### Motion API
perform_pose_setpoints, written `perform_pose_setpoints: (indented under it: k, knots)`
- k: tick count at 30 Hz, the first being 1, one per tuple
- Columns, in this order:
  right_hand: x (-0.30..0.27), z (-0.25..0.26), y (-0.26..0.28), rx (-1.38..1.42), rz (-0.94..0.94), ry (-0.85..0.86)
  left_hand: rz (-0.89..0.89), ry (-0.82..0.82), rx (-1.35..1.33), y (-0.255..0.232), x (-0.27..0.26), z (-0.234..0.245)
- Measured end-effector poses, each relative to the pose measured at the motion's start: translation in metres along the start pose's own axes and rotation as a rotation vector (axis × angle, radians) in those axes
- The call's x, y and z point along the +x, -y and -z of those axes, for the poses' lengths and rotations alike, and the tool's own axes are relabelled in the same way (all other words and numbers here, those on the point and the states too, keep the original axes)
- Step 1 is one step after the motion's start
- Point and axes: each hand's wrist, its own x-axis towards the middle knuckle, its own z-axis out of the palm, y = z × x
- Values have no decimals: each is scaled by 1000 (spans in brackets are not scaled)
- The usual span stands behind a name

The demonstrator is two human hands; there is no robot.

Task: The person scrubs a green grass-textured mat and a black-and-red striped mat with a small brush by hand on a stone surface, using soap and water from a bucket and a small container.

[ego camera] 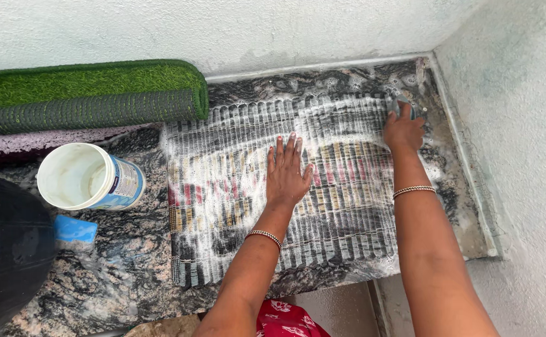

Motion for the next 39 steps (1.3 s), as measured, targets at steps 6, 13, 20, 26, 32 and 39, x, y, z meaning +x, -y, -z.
perform_pose_setpoints:
  k: [6, 13, 20, 26, 32, 39]
  knots:
    - [-46, -27, 83, -114, 311, -89, 11, 9, -10, -3, 0, 16]
    - [-143, -54, 179, -97, 760, 249, 41, 172, 16, -7, -7, 28]
    - [19, -18, 55, 139, 98, 53, 35, 35, -24, 0, 4, -3]
    - [51, -10, 31, 38, -78, -43, 5, -27, 25, -1, 1, -6]
    - [-84, -65, 127, 26, 537, -41, 35, 32, -25, -6, -4, 16]
    - [-91, -46, 146, -79, 760, -10, 61, 162, 65, -6, 0, 14]
